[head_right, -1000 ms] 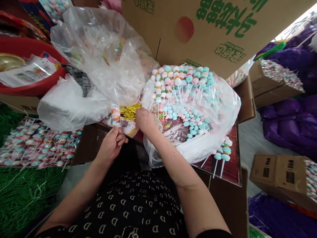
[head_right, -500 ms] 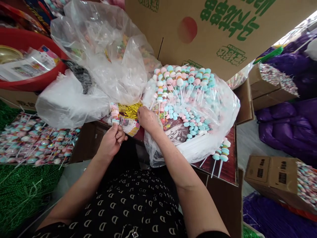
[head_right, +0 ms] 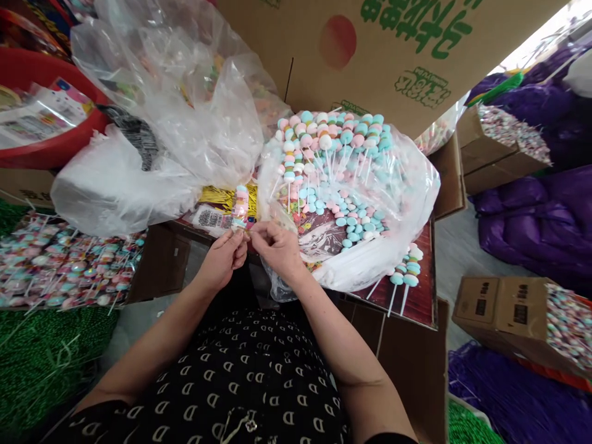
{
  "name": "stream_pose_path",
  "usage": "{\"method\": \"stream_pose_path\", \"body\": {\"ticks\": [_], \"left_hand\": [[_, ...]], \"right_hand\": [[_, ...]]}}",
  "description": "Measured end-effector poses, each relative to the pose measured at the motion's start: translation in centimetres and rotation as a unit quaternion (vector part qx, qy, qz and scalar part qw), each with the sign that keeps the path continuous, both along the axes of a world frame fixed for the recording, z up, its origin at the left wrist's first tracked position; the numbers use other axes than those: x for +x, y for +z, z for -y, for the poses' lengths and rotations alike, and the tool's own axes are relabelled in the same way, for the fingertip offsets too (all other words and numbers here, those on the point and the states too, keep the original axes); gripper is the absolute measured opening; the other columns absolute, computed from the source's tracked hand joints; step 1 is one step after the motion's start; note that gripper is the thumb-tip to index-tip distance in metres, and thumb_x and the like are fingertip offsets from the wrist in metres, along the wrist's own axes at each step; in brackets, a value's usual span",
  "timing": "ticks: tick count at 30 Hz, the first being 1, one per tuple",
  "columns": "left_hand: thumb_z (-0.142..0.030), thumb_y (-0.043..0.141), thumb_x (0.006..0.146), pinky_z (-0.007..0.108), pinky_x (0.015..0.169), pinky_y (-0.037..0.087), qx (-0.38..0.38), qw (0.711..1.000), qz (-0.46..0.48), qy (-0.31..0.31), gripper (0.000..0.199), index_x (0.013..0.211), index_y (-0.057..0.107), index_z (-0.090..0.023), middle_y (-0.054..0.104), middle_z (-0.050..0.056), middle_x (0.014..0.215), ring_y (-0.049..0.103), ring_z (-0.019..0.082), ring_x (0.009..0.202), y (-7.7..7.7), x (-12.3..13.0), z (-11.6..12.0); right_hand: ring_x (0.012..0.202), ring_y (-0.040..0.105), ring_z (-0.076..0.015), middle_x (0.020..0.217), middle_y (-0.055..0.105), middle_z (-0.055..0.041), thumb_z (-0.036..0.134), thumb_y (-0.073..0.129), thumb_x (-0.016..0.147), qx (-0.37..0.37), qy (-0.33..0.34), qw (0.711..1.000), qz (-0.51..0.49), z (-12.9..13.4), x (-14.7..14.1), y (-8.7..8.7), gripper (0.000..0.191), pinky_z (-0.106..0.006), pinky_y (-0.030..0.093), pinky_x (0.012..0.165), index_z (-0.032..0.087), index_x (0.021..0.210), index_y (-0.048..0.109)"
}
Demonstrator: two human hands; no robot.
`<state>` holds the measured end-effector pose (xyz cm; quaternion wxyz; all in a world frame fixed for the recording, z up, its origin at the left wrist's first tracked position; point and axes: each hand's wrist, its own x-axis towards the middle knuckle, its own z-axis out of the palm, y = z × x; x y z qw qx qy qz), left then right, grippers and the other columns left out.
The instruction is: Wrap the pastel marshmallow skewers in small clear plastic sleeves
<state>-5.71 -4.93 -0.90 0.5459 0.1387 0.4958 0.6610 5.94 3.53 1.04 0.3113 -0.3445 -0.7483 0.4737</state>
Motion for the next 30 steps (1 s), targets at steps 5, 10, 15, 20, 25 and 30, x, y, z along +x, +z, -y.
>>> {"method": "stream_pose_path", "body": {"ticks": [5,10,15,20,25,30], "left_hand": [[-0.040,0.069,0.088,0.020,0.043,0.026,0.016,0.994,-0.095,-0.044,0.038,0.067,0.044,-0.022,0.039,-0.007,0.054,0.034,0.008,0.046,-0.2,2.1,-0.3],[-0.040,0.063,0.097,0.023,0.049,0.033,0.036,0.978,-0.195,-0.066,0.034,0.071,0.055,-0.020,0.047,-0.004,0.057,0.040,0.010,0.052,0.1,3.6,-0.2],[-0.048,0.071,0.094,0.022,0.044,0.027,0.023,0.991,-0.119,-0.048,0.035,0.076,0.058,-0.020,0.042,-0.006,0.057,0.035,0.008,0.049,-0.2,4.6,-0.7],[-0.056,0.073,0.090,0.020,0.042,0.027,0.030,0.993,-0.089,-0.074,0.043,0.075,0.055,-0.019,0.039,-0.007,0.057,0.035,0.008,0.048,-0.3,5.6,-0.9],[-0.054,0.076,0.088,0.019,0.041,0.027,0.025,0.994,-0.074,-0.075,0.044,0.073,0.056,-0.018,0.039,-0.007,0.055,0.034,0.006,0.046,0.2,6.3,-1.1],[-0.044,0.071,0.094,0.016,0.039,0.025,-0.022,0.990,0.048,-0.130,0.038,0.071,0.059,-0.016,0.036,-0.007,0.051,0.030,0.004,0.040,1.6,6.4,-1.4]], "right_hand": [[0.067,0.069,-0.0152,0.077,0.077,-0.0015,0.029,0.060,0.091,0.093,-0.062,0.984,0.142,1.8,1.7,-0.6,0.013,-0.026,0.052,0.066,0.023,0.088,0.070],[0.072,0.073,-0.0172,0.077,0.078,-0.0035,0.028,0.059,0.095,0.152,-0.094,0.956,0.233,2.3,3.5,-0.5,0.017,-0.025,0.052,0.069,0.021,0.090,0.073],[0.084,0.074,-0.0180,0.093,0.081,-0.0062,0.025,0.057,0.098,0.168,-0.084,0.964,0.189,2.8,5.5,-0.4,0.020,-0.026,0.054,0.077,0.022,0.100,0.076],[0.071,0.070,-0.0170,0.081,0.078,-0.0040,0.026,0.060,0.095,0.119,-0.142,0.970,0.160,3.1,6.2,-1.1,0.017,-0.027,0.053,0.071,0.021,0.089,0.075],[0.075,0.070,-0.0175,0.084,0.079,-0.0049,0.028,0.060,0.093,0.093,-0.148,0.981,0.085,3.2,6.7,-1.2,0.017,-0.029,0.055,0.074,0.021,0.088,0.075],[0.066,0.062,-0.0152,0.078,0.074,-0.0019,0.044,0.065,0.092,-0.044,-0.160,0.986,-0.032,3.0,7.6,-2.0,0.024,-0.028,0.052,0.065,0.022,0.092,0.074]]}}
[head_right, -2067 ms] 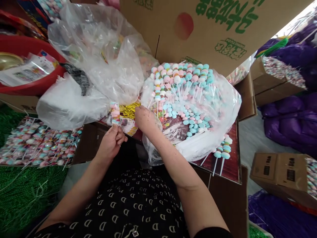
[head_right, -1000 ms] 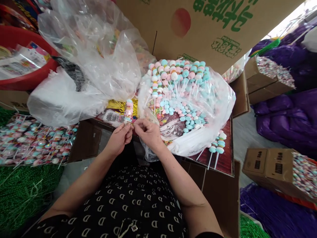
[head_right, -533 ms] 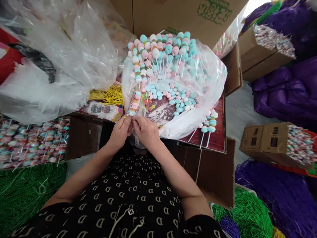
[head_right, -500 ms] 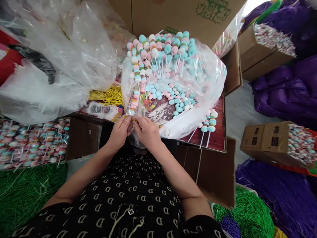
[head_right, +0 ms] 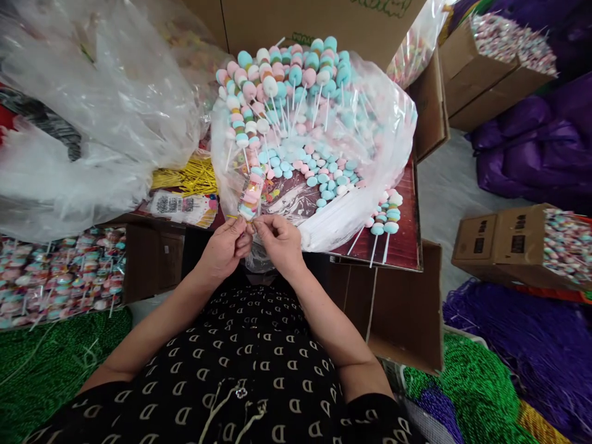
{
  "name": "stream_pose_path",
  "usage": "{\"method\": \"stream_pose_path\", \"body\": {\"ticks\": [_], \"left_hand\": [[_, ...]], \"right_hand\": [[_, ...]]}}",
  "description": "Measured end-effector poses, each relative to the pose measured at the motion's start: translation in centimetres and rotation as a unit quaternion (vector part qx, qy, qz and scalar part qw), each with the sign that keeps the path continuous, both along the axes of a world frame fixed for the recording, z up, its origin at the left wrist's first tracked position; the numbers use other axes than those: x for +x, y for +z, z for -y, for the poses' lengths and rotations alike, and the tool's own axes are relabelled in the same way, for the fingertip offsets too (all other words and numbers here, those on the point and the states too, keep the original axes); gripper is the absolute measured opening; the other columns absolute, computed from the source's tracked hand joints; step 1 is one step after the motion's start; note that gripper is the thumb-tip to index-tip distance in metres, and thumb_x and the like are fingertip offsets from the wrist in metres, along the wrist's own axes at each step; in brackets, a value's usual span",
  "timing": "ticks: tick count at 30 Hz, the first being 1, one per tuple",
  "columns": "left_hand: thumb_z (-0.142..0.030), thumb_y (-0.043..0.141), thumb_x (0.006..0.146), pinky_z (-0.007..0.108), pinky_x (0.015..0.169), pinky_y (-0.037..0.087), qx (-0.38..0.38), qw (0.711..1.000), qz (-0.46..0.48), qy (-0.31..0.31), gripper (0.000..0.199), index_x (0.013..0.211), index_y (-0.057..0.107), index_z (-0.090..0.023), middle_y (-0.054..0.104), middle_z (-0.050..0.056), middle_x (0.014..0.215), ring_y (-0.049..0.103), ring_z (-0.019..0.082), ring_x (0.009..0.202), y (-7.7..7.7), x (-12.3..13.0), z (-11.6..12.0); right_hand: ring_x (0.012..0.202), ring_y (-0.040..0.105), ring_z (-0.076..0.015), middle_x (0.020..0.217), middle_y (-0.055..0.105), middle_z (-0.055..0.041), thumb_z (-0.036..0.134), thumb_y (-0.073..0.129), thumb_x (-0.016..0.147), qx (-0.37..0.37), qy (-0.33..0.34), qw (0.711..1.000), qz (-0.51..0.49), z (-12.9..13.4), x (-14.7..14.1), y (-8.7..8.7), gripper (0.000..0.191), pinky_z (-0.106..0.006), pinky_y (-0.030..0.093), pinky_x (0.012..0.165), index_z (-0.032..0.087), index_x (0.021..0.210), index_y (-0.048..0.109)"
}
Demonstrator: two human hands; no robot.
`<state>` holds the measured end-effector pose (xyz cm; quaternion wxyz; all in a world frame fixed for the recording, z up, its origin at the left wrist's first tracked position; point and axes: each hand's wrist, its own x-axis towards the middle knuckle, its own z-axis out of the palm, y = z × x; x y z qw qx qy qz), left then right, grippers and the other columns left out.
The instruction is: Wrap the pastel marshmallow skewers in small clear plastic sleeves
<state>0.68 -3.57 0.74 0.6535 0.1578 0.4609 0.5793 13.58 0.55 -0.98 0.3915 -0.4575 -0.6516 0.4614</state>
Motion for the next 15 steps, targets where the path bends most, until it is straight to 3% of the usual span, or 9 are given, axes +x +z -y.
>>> {"method": "stream_pose_path", "body": {"ticks": [5,10,13,15], "left_hand": [[-0.046,0.068,0.094,0.015,0.037,0.022,-0.015,0.990,0.082,-0.110,0.042,0.067,0.058,-0.016,0.029,-0.009,0.047,0.024,0.003,0.034,0.5,-0.4,0.4],[-0.043,0.066,0.095,0.017,0.036,0.021,-0.033,0.964,0.134,-0.228,0.045,0.060,0.055,-0.017,0.026,-0.008,0.044,0.023,0.004,0.032,1.2,-0.6,1.1],[-0.045,0.067,0.095,0.018,0.035,0.021,-0.057,0.952,0.162,-0.252,0.050,0.056,0.051,-0.018,0.024,-0.008,0.043,0.022,0.005,0.032,1.6,-0.4,1.2],[-0.047,0.067,0.095,0.018,0.034,0.021,-0.071,0.951,0.169,-0.248,0.051,0.057,0.049,-0.018,0.023,-0.008,0.043,0.021,0.004,0.031,1.8,-0.1,1.1]], "right_hand": [[0.062,0.056,-0.0131,0.068,0.064,0.0026,0.059,0.070,0.088,-0.084,0.044,0.993,-0.069,-0.6,0.8,-0.5,0.037,-0.027,0.050,0.062,0.023,0.084,0.067],[0.094,0.070,-0.0207,0.093,0.075,-0.0045,0.068,0.072,0.085,-0.072,0.201,0.974,-0.077,-2.0,2.9,1.3,0.045,-0.036,0.060,0.088,0.024,0.092,0.074],[0.102,0.072,-0.0224,0.095,0.077,-0.0065,0.070,0.065,0.089,-0.090,0.293,0.950,-0.060,-2.5,3.7,1.5,0.049,-0.040,0.060,0.094,0.023,0.089,0.079],[0.098,0.073,-0.0215,0.093,0.078,-0.0052,0.071,0.068,0.086,-0.116,0.281,0.949,-0.083,-2.5,3.7,0.8,0.050,-0.039,0.060,0.092,0.023,0.085,0.079]]}}
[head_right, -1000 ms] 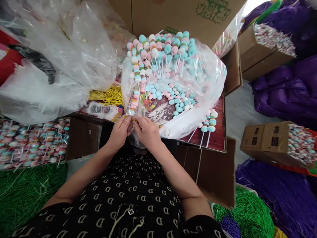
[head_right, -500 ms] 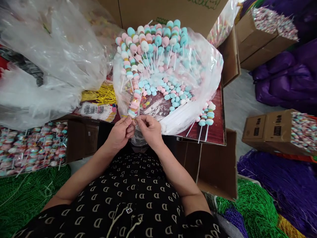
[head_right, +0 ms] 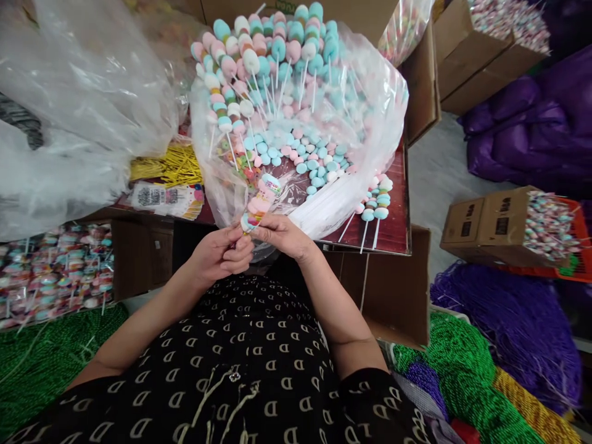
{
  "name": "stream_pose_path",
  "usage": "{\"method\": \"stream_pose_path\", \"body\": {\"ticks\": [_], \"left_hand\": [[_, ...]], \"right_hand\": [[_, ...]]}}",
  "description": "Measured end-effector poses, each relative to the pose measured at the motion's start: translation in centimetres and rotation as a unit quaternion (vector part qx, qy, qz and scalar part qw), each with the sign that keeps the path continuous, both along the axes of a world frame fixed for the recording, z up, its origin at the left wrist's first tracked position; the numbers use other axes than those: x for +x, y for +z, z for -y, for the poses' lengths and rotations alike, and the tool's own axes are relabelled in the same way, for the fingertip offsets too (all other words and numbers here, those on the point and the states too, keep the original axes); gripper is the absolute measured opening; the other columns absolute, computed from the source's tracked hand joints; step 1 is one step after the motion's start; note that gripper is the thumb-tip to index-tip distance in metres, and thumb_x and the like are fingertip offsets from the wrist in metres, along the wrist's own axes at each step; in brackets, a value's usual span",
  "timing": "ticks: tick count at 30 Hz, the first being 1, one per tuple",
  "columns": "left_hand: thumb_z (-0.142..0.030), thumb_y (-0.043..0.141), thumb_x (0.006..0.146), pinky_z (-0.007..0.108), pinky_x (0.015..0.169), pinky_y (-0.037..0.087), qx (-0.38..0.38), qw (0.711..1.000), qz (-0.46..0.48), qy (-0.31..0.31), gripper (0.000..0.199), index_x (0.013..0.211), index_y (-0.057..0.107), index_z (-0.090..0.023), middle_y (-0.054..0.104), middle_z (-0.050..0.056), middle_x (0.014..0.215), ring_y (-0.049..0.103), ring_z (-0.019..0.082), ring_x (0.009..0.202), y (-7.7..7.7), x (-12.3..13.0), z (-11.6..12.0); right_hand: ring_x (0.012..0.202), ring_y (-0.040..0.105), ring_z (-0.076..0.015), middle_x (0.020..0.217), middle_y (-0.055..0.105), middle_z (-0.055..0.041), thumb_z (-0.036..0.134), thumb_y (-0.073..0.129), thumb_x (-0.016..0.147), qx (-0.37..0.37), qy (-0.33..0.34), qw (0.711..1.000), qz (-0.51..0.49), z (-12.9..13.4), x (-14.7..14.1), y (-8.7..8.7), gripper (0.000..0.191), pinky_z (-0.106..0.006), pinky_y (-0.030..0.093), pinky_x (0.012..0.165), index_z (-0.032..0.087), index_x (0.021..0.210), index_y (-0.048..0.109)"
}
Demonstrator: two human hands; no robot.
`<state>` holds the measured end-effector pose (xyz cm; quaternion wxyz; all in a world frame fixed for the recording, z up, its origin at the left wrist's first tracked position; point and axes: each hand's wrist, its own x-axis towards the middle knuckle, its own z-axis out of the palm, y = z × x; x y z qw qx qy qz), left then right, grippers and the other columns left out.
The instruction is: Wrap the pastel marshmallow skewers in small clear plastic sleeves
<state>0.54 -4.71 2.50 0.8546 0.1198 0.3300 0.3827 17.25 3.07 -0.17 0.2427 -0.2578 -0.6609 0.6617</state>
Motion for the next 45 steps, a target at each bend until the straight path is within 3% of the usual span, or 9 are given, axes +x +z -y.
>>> {"method": "stream_pose_path", "body": {"ticks": [5,9,14,23,26,31,34,39,45], "left_hand": [[-0.048,0.061,0.100,0.017,0.035,0.021,-0.003,0.999,-0.006,0.044,0.048,0.063,0.052,-0.018,0.023,-0.009,0.046,0.021,0.004,0.031,0.2,0.6,-0.4],[-0.046,0.063,0.100,0.016,0.037,0.025,0.027,0.989,-0.056,0.132,0.041,0.071,0.057,-0.017,0.031,-0.009,0.048,0.027,0.003,0.033,0.0,1.2,-0.6],[-0.044,0.069,0.097,0.014,0.038,0.026,0.074,0.955,-0.162,0.237,0.040,0.071,0.056,-0.017,0.035,-0.009,0.048,0.031,0.003,0.037,-0.9,2.0,-1.2],[-0.058,0.068,0.094,0.020,0.037,0.029,0.186,0.917,-0.252,0.247,0.043,0.077,0.054,-0.021,0.041,-0.008,0.052,0.037,0.006,0.039,-2.5,2.2,-1.2],[-0.063,0.063,0.095,0.022,0.041,0.035,0.234,0.893,-0.312,0.226,0.043,0.082,0.053,-0.023,0.043,-0.008,0.053,0.043,0.008,0.042,-3.2,1.8,-1.1],[-0.061,0.054,0.101,0.024,0.059,0.048,0.316,0.844,-0.383,0.206,0.042,0.084,0.055,-0.022,0.055,-0.004,0.065,0.054,0.011,0.058,-3.5,1.0,-1.4],[-0.058,0.057,0.100,0.027,0.080,0.054,0.364,0.812,-0.405,0.212,0.038,0.098,0.065,-0.022,0.067,0.001,0.088,0.064,0.014,0.083,-3.3,0.7,-1.7],[-0.053,0.059,0.101,0.034,0.100,0.056,0.394,0.813,-0.355,0.242,0.041,0.133,0.064,-0.027,0.073,0.006,0.125,0.069,0.020,0.114,-4.1,0.6,-2.2],[-0.049,0.059,0.102,0.038,0.106,0.057,0.435,0.747,-0.438,0.247,0.039,0.133,0.067,-0.026,0.077,0.006,0.125,0.073,0.020,0.116,-4.5,-0.4,-2.1]], "right_hand": [[0.083,0.069,-0.0182,0.086,0.075,-0.0008,0.064,0.073,0.086,0.020,-0.152,0.988,-0.010,0.5,-1.1,-1.9,0.040,-0.034,0.059,0.081,0.024,0.085,0.074],[0.076,0.063,-0.0166,0.077,0.068,-0.0003,0.046,0.061,0.099,0.186,-0.230,0.952,0.076,1.0,-1.8,-1.1,0.030,-0.031,0.054,0.075,0.023,0.079,0.063],[0.081,0.063,-0.0187,0.080,0.068,-0.0032,0.032,0.050,0.104,0.329,-0.272,0.890,0.160,1.6,-2.5,-0.8,0.026,-0.032,0.051,0.079,0.024,0.081,0.060],[0.082,0.064,-0.0190,0.083,0.071,-0.0044,0.032,0.051,0.105,0.350,-0.288,0.884,0.112,2.0,-2.1,-0.6,0.025,-0.034,0.052,0.080,0.023,0.086,0.066],[0.077,0.063,-0.0173,0.081,0.070,-0.0030,0.032,0.057,0.101,0.310,-0.290,0.901,0.089,2.2,-2.2,-0.1,0.021,-0.032,0.052,0.076,0.023,0.084,0.066],[0.057,0.053,-0.0116,0.064,0.060,0.0049,0.032,0.060,0.097,0.123,-0.287,0.949,0.043,2.7,-2.7,0.5,0.014,-0.026,0.044,0.058,0.023,0.086,0.060],[0.054,0.046,-0.0089,0.063,0.055,0.0069,0.030,0.064,0.091,0.096,-0.286,0.952,0.055,2.8,-2.5,1.1,0.012,-0.024,0.037,0.054,0.022,0.083,0.059],[0.049,0.041,-0.0083,0.056,0.049,0.0092,0.050,0.067,0.093,0.009,-0.264,0.965,0.000,2.9,-2.5,2.1,0.030,-0.024,0.032,0.050,0.023,0.085,0.058],[0.045,0.039,-0.0062,0.053,0.046,0.0105,0.062,0.081,0.081,-0.204,-0.187,0.952,-0.128,3.3,-3.0,2.9,0.048,-0.022,0.031,0.045,0.023,0.078,0.052]]}}
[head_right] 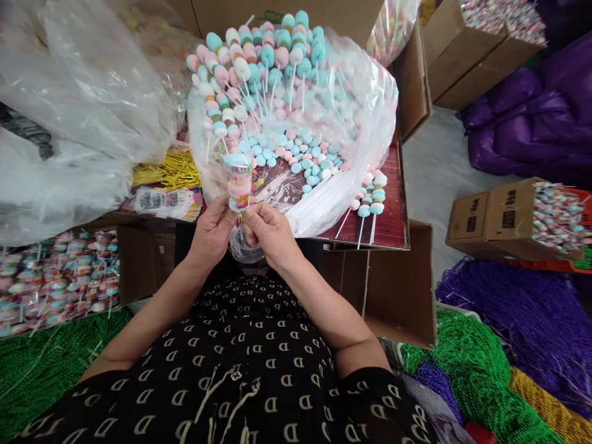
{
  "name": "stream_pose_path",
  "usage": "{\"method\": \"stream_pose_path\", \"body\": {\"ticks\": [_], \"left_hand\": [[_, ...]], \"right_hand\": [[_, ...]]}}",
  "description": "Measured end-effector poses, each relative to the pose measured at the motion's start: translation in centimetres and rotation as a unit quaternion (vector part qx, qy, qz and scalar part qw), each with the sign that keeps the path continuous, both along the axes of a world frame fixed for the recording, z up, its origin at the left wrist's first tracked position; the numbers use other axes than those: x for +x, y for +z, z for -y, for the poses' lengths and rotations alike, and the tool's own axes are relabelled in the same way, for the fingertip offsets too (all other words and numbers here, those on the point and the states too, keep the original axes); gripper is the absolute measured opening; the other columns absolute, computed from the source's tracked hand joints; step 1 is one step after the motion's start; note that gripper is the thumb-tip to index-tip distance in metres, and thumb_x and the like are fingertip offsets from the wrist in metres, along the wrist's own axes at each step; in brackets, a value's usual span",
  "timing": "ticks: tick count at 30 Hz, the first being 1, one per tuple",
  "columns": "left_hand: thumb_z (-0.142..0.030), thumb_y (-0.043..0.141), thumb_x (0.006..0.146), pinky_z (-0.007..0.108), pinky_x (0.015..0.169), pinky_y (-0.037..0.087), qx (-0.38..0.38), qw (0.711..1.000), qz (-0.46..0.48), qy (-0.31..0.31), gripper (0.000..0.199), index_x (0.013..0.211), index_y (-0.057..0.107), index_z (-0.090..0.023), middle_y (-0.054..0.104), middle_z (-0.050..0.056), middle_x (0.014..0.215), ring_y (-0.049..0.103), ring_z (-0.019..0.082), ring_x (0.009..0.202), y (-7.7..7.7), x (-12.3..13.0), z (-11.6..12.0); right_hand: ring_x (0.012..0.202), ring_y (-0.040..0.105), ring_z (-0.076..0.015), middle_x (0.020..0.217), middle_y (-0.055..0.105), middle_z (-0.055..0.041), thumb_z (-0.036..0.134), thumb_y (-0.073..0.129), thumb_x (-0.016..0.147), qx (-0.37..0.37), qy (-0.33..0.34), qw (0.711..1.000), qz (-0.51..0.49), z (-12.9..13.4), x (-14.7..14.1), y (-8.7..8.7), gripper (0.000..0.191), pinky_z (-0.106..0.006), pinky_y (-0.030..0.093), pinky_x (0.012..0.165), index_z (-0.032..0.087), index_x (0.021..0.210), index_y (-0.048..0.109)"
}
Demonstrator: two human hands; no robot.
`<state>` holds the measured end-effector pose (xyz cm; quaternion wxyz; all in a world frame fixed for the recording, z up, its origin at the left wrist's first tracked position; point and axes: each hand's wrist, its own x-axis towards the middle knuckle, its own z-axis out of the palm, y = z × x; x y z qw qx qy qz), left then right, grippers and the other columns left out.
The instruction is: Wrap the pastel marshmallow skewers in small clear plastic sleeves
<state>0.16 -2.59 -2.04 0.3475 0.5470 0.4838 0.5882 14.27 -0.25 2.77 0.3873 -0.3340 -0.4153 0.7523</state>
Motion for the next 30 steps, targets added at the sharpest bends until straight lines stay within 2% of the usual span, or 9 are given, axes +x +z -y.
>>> {"method": "stream_pose_path", "body": {"ticks": [5,8,11,15,18,21,23,26,30], "left_hand": [[-0.040,0.060,0.103,0.047,0.117,0.051,0.119,0.987,-0.097,-0.036,0.023,0.114,0.075,-0.027,0.077,0.006,0.127,0.069,0.023,0.129,2.2,-1.5,-0.5],[-0.034,0.058,0.104,0.051,0.118,0.050,0.141,0.981,-0.119,-0.065,0.021,0.111,0.077,-0.030,0.076,0.005,0.131,0.064,0.024,0.135,5.4,-2.0,0.4],[-0.030,0.060,0.102,0.047,0.110,0.054,0.156,0.972,-0.132,-0.118,0.021,0.113,0.078,-0.030,0.080,0.005,0.117,0.069,0.024,0.124,8.7,-1.9,2.2],[-0.047,0.050,0.105,0.035,0.079,0.058,0.006,0.977,-0.124,-0.174,0.040,0.100,0.082,-0.022,0.075,0.004,0.077,0.070,0.018,0.077,9.8,-1.4,3.4],[-0.066,0.042,0.102,0.027,0.056,0.047,-0.177,0.953,-0.068,-0.235,0.065,0.075,0.076,-0.018,0.058,0.001,0.052,0.055,0.013,0.052,8.2,-1.1,2.8],[-0.082,0.038,0.095,0.025,0.045,0.036,-0.257,0.933,0.040,-0.249,0.075,0.074,0.071,-0.017,0.056,0.001,0.049,0.045,0.010,0.043,6.6,-0.8,1.3],[-0.086,0.033,0.093,0.025,0.040,0.030,-0.250,0.938,0.146,-0.191,0.079,0.091,0.074,-0.019,0.049,-0.003,0.044,0.037,0.010,0.037,6.2,-0.7,0.2],[-0.083,0.037,0.095,0.026,0.040,0.027,-0.202,0.940,0.242,-0.129,0.072,0.090,0.074,-0.021,0.036,-0.007,0.037,0.030,0.010,0.034,6.5,-1.0,-0.8],[-0.076,0.050,0.095,0.028,0.042,0.028,-0.170,0.951,0.192,-0.173,0.063,0.076,0.074,-0.021,0.040,-0.004,0.038,0.035,0.010,0.036,6.8,-1.7,0.2]], "right_hand": [[0.044,0.034,-0.0060,0.052,0.040,0.0120,0.054,0.090,0.070,-0.119,0.077,0.988,-0.060,0.0,0.2,0.3,0.050,-0.022,0.028,0.042,0.023,0.078,0.052],[0.046,0.038,-0.0070,0.057,0.048,0.0099,0.051,0.091,0.067,-0.078,0.028,0.995,-0.052,-0.7,0.4,0.6,0.046,-0.023,0.034,0.044,0.023,0.080,0.056],[0.055,0.047,-0.0089,0.066,0.056,0.0066,0.052,0.083,0.076,0.035,-0.064,0.997,0.005,-1.8,0.8,1.1,0.038,-0.024,0.042,0.052,0.023,0.083,0.059],[0.058,0.050,-0.0098,0.070,0.059,0.0049,0.048,0.065,0.095,0.247,-0.174,0.937,0.177,-2.8,1.4,1.6,0.025,-0.025,0.044,0.056,0.024,0.089,0.059],[0.060,0.055,-0.0114,0.074,0.063,0.0026,0.043,0.054,0.101,0.388,-0.184,0.859,0.280,-2.7,1.9,1.4,0.021,-0.027,0.046,0.059,0.024,0.094,0.058],[0.065,0.060,-0.0125,0.080,0.067,-0.0003,0.038,0.051,0.102,0.465,-0.189,0.809,0.307,-2.0,2.1,1.3,0.017,-0.028,0.048,0.061,0.024,0.095,0.057],[0.063,0.059,-0.0121,0.078,0.067,0.0003,0.035,0.051,0.102,0.460,-0.167,0.818,0.302,-1.2,2.1,1.2,0.014,-0.027,0.046,0.061,0.024,0.095,0.057],[0.057,0.053,-0.0105,0.069,0.062,0.0036,0.038,0.052,0.101,0.390,-0.078,0.876,0.274,-0.1,1.9,0.7,0.018,-0.026,0.043,0.058,0.023,0.093,0.057],[0.058,0.049,-0.0110,0.067,0.059,0.0047,0.046,0.058,0.099,0.265,-0.049,0.936,0.228,-0.1,2.1,0.2,0.023,-0.026,0.040,0.057,0.024,0.092,0.060]]}}
